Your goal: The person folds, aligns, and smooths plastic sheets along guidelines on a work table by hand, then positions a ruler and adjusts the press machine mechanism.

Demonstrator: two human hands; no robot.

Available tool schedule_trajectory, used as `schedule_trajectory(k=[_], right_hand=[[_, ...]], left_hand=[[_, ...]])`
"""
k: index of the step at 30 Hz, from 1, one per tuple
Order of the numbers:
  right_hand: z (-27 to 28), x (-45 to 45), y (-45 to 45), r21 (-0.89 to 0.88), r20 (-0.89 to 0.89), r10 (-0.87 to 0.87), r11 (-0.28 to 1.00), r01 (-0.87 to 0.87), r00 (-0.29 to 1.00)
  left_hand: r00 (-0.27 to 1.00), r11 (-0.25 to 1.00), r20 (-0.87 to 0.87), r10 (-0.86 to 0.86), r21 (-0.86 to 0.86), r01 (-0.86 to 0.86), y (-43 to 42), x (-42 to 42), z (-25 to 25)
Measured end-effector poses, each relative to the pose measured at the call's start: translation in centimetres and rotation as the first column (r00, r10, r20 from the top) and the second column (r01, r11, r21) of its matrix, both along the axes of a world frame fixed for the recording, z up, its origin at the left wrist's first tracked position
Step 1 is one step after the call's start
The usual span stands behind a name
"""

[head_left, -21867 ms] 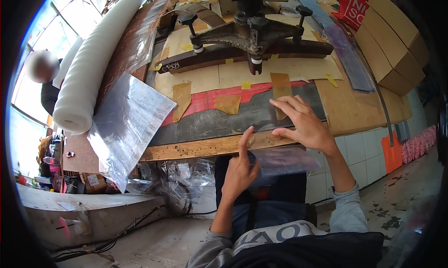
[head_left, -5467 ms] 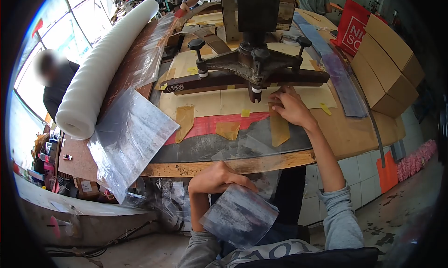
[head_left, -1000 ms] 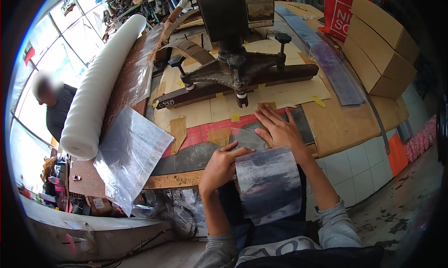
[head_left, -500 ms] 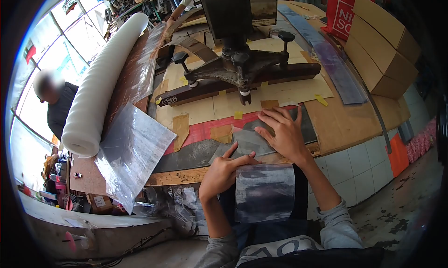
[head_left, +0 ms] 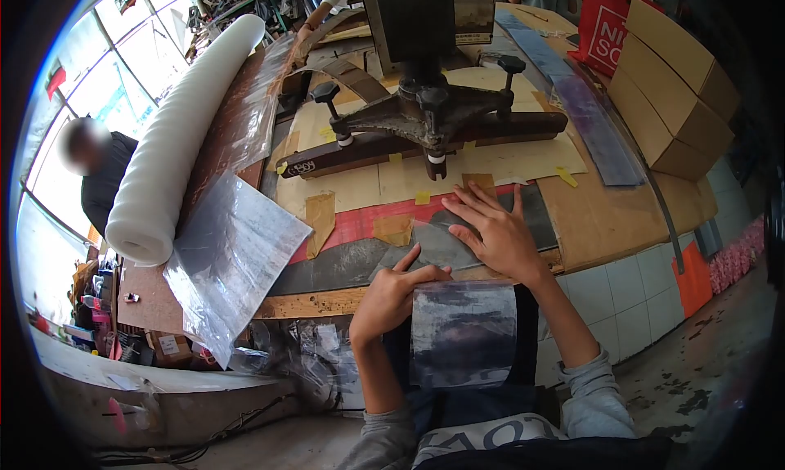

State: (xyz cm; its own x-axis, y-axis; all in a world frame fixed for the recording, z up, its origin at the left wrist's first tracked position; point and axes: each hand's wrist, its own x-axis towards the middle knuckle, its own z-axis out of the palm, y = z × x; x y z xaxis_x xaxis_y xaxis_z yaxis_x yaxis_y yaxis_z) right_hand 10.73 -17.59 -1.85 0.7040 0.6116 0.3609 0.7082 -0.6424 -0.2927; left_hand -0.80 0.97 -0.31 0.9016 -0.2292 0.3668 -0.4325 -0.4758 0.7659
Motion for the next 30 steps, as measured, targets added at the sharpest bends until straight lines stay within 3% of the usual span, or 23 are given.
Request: schedule_trajectory(k=[13, 19, 30], right_hand=[[0.9, 0.2, 0.4, -0.06, -0.068, -0.065, 0.996, 0.06, 0.996], [0.1, 1.2, 1.3, -0.002, 0.095, 0.001, 1.0, -0.001, 0.996], [0.0, 1.9, 1.6, -0.086, -0.004, -0.041, 0.996, 0.04, 0.999]], left_hand=[[1.0, 0.999, 0.003, -0.022, 0.041, 0.022, 0.3, 0.4, 0.3], [1.0, 1.0, 0.014, -0.015, 0.009, 0.015, 0.2, 0.3, -0.2], [0.999, 0.997, 0.013, -0.045, 0.055, 0.044, 0.3, 0.9, 0.3]])
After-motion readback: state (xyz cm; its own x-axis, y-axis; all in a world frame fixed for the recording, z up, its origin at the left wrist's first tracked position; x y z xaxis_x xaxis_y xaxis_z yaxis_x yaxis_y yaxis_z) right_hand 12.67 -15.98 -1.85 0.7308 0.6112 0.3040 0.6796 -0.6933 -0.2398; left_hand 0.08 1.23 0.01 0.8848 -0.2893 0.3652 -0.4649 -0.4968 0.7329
